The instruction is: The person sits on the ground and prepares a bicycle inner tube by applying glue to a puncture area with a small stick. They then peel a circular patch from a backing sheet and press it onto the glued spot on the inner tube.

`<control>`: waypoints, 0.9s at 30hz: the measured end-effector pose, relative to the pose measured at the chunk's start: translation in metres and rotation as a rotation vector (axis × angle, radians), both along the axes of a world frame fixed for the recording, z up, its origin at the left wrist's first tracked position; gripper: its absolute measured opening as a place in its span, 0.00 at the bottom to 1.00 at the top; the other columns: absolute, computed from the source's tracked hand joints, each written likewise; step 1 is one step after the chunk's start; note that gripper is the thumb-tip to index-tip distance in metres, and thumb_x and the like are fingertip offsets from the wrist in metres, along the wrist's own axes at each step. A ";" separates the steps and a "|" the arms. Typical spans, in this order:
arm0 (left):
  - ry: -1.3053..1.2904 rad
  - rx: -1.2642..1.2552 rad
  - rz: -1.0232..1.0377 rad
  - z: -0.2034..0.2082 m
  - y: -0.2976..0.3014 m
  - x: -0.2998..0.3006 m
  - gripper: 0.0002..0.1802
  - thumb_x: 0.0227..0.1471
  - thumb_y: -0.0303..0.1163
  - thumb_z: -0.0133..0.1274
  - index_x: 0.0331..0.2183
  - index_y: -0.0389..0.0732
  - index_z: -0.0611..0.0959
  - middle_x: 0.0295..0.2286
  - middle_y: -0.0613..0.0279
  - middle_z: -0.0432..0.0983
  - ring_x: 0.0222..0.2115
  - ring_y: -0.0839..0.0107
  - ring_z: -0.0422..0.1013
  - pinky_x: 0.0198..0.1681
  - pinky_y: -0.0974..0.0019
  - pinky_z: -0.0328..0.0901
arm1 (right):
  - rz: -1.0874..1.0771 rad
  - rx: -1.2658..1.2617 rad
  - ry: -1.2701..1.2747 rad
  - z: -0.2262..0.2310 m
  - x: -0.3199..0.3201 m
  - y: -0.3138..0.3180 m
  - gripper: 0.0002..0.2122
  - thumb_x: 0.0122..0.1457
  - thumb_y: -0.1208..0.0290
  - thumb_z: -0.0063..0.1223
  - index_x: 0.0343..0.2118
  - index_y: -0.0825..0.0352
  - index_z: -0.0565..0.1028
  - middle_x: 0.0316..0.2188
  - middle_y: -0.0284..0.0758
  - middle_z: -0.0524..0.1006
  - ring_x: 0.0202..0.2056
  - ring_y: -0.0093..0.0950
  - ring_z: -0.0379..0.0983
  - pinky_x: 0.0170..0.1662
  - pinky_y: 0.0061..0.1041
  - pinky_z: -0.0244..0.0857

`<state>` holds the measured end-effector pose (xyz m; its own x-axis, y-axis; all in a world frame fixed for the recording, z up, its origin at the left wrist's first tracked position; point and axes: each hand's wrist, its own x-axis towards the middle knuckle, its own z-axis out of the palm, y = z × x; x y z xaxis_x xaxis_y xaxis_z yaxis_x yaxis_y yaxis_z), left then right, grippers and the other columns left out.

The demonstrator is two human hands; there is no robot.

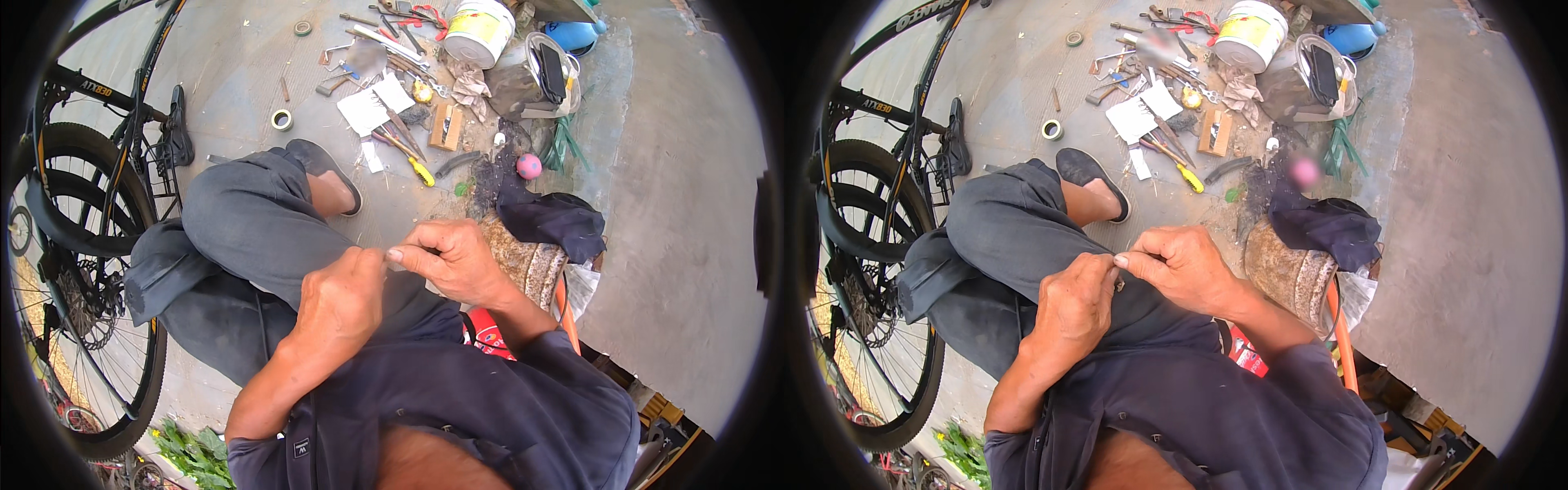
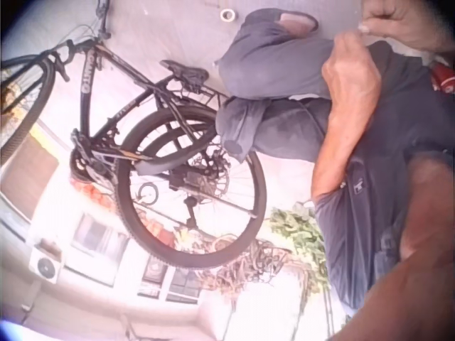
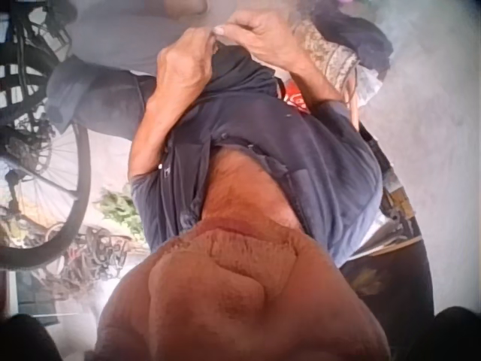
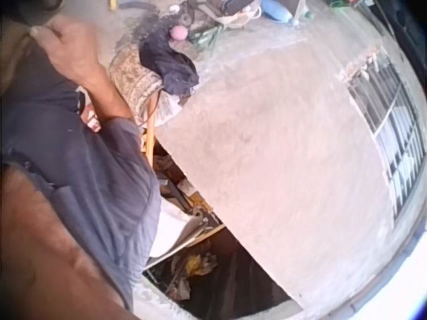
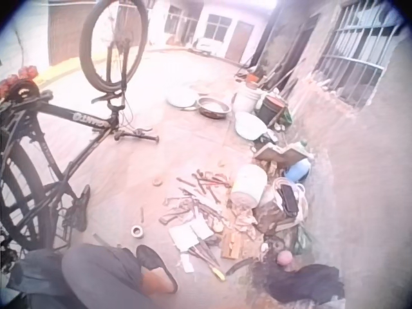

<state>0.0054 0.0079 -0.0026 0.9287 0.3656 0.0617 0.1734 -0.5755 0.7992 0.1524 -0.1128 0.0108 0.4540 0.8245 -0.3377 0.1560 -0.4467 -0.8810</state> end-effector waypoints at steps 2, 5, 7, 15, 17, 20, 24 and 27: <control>0.059 -0.003 -0.044 0.006 0.005 0.001 0.04 0.50 0.22 0.54 0.28 0.35 0.74 0.21 0.51 0.71 0.21 0.50 0.72 0.23 0.52 0.66 | 0.045 0.030 -0.066 -0.001 0.002 -0.001 0.11 0.57 0.68 0.62 0.25 0.71 0.77 0.18 0.40 0.74 0.19 0.28 0.68 0.25 0.29 0.62; 0.136 -0.134 -0.114 0.010 0.012 -0.002 0.05 0.52 0.24 0.54 0.28 0.35 0.74 0.22 0.48 0.73 0.23 0.46 0.72 0.25 0.50 0.66 | 0.035 0.096 -0.115 -0.010 0.001 -0.004 0.12 0.58 0.67 0.61 0.24 0.70 0.77 0.16 0.35 0.73 0.18 0.23 0.65 0.23 0.27 0.59; 0.192 -0.323 -0.172 0.010 0.014 -0.010 0.06 0.53 0.25 0.55 0.28 0.34 0.75 0.22 0.49 0.73 0.24 0.47 0.72 0.26 0.52 0.66 | -0.213 0.023 0.092 -0.020 0.018 -0.007 0.13 0.60 0.66 0.60 0.23 0.69 0.77 0.15 0.29 0.71 0.18 0.19 0.63 0.22 0.23 0.56; 0.123 -0.309 -0.343 0.013 0.004 -0.016 0.05 0.53 0.25 0.58 0.29 0.34 0.79 0.23 0.54 0.73 0.27 0.57 0.73 0.32 0.59 0.67 | -0.288 0.002 0.291 -0.011 0.051 -0.007 0.11 0.59 0.66 0.63 0.24 0.68 0.79 0.17 0.23 0.71 0.20 0.11 0.62 0.22 0.16 0.53; -0.008 -0.192 -0.170 0.014 0.000 -0.012 0.05 0.53 0.25 0.58 0.30 0.34 0.79 0.27 0.54 0.75 0.29 0.55 0.73 0.34 0.58 0.67 | -0.184 0.012 0.286 -0.008 0.050 0.000 0.09 0.57 0.68 0.65 0.25 0.68 0.79 0.17 0.24 0.71 0.20 0.11 0.62 0.22 0.16 0.53; 0.071 -0.328 -0.018 0.018 0.007 -0.015 0.04 0.54 0.24 0.58 0.32 0.34 0.79 0.31 0.54 0.74 0.29 0.61 0.72 0.34 0.64 0.68 | -0.072 0.039 0.347 -0.006 0.045 0.007 0.06 0.53 0.74 0.67 0.24 0.69 0.80 0.18 0.23 0.72 0.22 0.11 0.62 0.23 0.17 0.54; 0.109 -0.639 0.168 0.019 0.010 -0.010 0.05 0.54 0.23 0.59 0.32 0.35 0.78 0.27 0.57 0.74 0.24 0.67 0.74 0.28 0.65 0.67 | 0.120 0.067 0.392 -0.002 0.036 0.019 0.08 0.56 0.69 0.65 0.26 0.68 0.81 0.18 0.23 0.73 0.23 0.11 0.62 0.25 0.18 0.56; 0.075 -0.795 0.142 0.006 0.006 -0.015 0.04 0.56 0.23 0.57 0.31 0.35 0.78 0.23 0.64 0.74 0.21 0.80 0.69 0.24 0.73 0.63 | 0.201 0.049 0.436 -0.007 0.026 0.030 0.09 0.57 0.69 0.65 0.25 0.69 0.81 0.18 0.23 0.74 0.23 0.11 0.62 0.25 0.17 0.56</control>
